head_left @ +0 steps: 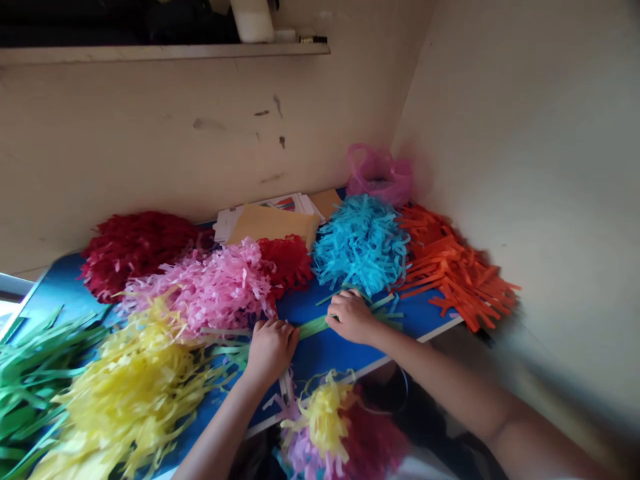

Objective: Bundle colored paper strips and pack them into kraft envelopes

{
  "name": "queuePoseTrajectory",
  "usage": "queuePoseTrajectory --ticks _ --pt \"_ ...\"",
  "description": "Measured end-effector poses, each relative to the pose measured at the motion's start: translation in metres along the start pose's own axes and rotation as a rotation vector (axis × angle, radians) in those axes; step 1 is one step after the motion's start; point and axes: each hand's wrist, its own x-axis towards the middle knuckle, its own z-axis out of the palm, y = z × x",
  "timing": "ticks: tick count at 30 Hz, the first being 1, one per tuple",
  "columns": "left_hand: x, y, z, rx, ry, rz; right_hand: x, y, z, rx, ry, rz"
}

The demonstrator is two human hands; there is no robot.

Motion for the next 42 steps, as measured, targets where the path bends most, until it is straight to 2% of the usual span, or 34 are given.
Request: queuePoseTrajectory --ticks 5,8,10,11,14,16,22,28,32,35,38,42 --pt "0.008 -0.003 0.003 0.047 -0.004 0.043 0.004 -0.002 0.004 -0.026 0.016 0.021" --pt "0.004 -0.003 0.000 0.081 0.059 0.015 0.002 0.000 -0.002 -0.038 0.051 0.034" --pt "-0.002 -0.003 -0.003 0.088 0.100 0.043 -0.002 0.001 -0.008 -0.047 0.086 0.017" --pt "-0.005 -0.003 -0.005 0.086 0.112 0.078 -0.005 0.001 -0.011 -0.056 0.097 -0.040" --pt "-0.011 -0.001 -0.007 0.078 0.135 0.190 -0.011 0.001 -0.013 -0.127 0.085 -0.327" --pt "-0.012 0.002 -0.008 0.077 0.162 0.216 -0.010 0.001 -0.009 -0.204 0.063 -0.443" --pt "-0.010 0.010 -0.006 0.068 0.238 0.197 0.005 0.005 -0.009 -0.262 0.014 -0.471" --pt "-0.006 0.010 -0.008 0.059 0.200 0.196 0.016 -0.001 -0.020 -0.275 -0.064 -0.573" --pt "-0.002 0.013 -0.008 0.059 0.212 0.162 0.025 -0.001 -0.024 -0.261 -0.080 -0.514" --pt "-0.001 0.015 -0.004 0.045 0.232 0.137 0.022 -0.007 -0.023 -0.257 -0.031 -0.451" --pt "-0.007 0.012 0.001 0.014 0.236 0.125 0.013 -0.011 -0.013 -0.159 0.031 -0.459" --pt "-0.022 -0.002 0.007 -0.078 0.231 0.119 0.002 0.006 0.002 -0.034 0.053 -0.370"
